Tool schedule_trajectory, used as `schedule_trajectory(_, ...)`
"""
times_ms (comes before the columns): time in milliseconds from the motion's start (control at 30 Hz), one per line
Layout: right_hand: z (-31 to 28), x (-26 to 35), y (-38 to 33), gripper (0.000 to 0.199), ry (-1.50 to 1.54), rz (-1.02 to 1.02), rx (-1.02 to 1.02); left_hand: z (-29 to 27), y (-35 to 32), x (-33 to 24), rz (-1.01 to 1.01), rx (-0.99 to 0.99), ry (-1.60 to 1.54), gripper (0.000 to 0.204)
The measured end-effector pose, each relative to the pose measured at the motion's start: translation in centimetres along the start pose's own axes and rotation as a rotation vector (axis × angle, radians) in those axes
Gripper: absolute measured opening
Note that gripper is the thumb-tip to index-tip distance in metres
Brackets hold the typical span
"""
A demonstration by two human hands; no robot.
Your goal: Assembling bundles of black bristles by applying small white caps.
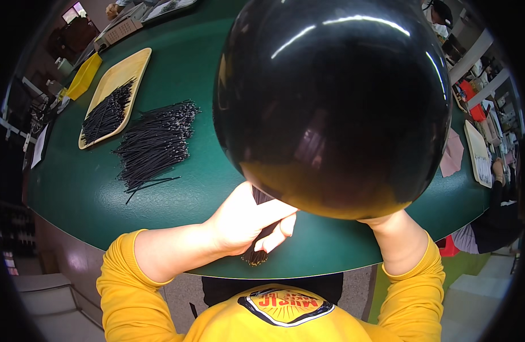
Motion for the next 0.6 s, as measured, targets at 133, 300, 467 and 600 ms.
schedule_trajectory(133, 0.4, -0.9, -0.3, 0.031, 0.101, 0.011, 0.001, -0.1, -0.1, -0.1, 0.008, -0.020, 0.038, 0.018)
schedule_trajectory(300, 0.1, -1.4, -0.5, 0.035, 0.114, 0.053, -0.058, -0.6, -0.2, -0.3, 0.000, -0.097, 0.088, 0.019)
schedule_trajectory(467, 0.4, -1.6, -0.4, 0.034, 0.146, 0.096, -0.019, -0.3, -0.2, -0.5, -0.009, -0.073, 0.076, 0.019)
schedule_trajectory(600, 1.1, -0.1, -0.2, 0.038, 0.083, -0.058, 0.066, -0.3, -0.2, -0.3, -0.025, -0.065, 0.044, 0.016)
Point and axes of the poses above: each hand's wrist, its own y-axis towards the middle knuckle, its own z-axis out of the palm, x = y × z, the point moved 9 cm from there along y, towards the middle knuckle, and after that the axes turned 5 degrees about y, right-handed, at the moved point
